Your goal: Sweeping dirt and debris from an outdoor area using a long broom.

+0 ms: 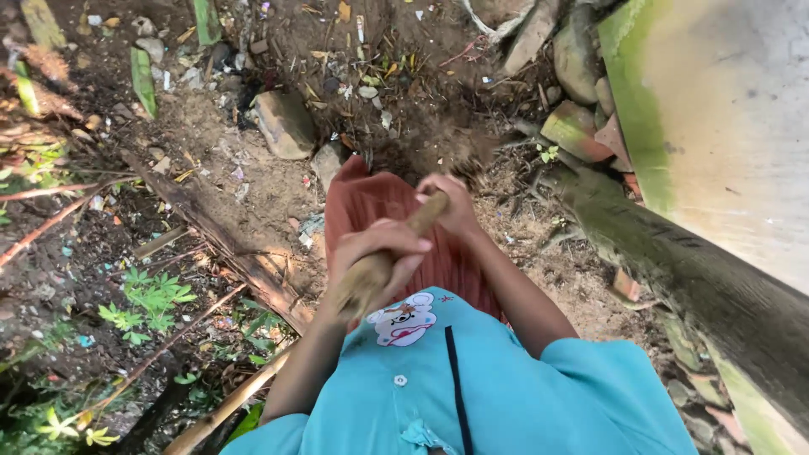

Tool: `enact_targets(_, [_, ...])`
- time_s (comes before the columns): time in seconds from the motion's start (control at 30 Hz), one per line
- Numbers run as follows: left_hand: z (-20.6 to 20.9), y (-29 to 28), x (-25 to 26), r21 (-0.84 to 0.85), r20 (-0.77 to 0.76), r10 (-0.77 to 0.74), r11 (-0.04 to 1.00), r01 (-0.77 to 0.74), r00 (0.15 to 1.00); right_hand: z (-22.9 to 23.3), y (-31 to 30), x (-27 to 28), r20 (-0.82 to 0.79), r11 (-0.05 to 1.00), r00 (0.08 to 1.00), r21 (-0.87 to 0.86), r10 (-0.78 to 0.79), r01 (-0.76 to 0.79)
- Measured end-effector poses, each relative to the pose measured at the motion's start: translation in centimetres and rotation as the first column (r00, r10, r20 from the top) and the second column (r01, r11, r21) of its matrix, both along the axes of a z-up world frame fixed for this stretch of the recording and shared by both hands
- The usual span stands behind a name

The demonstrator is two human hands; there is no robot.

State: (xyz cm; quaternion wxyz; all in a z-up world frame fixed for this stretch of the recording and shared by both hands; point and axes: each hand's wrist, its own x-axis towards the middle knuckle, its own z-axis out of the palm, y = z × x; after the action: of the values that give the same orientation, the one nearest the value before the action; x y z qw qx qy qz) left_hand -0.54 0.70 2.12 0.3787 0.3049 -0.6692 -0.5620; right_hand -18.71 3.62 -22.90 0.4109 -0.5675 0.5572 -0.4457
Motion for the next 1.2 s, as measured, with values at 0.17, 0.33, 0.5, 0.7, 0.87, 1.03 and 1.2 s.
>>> enact_targets(0.17, [-6.6, 0.6, 1.6, 0.237, 0.087, 0.055, 0.969, -0.074, 0.995, -7.0, -1.2, 2.1, -0.095, 0.994, 0.993, 0.08, 0.076, -0.069])
enact_targets(0.33, [-2.4, -0.7, -0.2, -0.071, 0.131, 0.097, 0.993, -0.089, 0.987, -4.4, -8.4, 4.9, -0.007, 0.989, 0.99, -0.041, 0.139, -0.139])
enact_targets(0.5, [3.7, -0.8, 0.1, -0.388, 0.199, 0.086, 0.922, -0.002, 0.976, 1.8, -11.7, 6.1, 0.067, 0.978, 0.992, -0.188, 0.102, -0.088])
enact_targets(0.7, [3.3, -0.8, 2.1, -0.217, -0.148, 0.105, 0.967, -0.135, 0.983, 2.3, -4.1, 3.7, -0.12, 0.995, 0.992, -0.099, -0.03, 0.018])
enact_targets(0.87, [-3.8, -0.6, 0.3, 0.15, 0.054, 0.117, 0.981, -0.124, 0.992, -4.6, -0.8, 1.0, -0.18, 0.988, 0.983, 0.141, -0.04, 0.066])
enact_targets(1.03, [-3.6, -0.4, -1.4, 0.274, 0.152, 0.146, 0.944, -0.183, 0.978, -7.4, -5.2, 2.9, -0.213, 0.994, 0.977, 0.112, 0.018, 0.006])
enact_targets(1.2, [-1.9, -0.3, -4.1, -0.301, 0.178, 0.154, 0.949, -0.095, 0.972, -4.4, -10.5, 2.3, -0.061, 0.998, 0.996, -0.006, 0.058, -0.059])
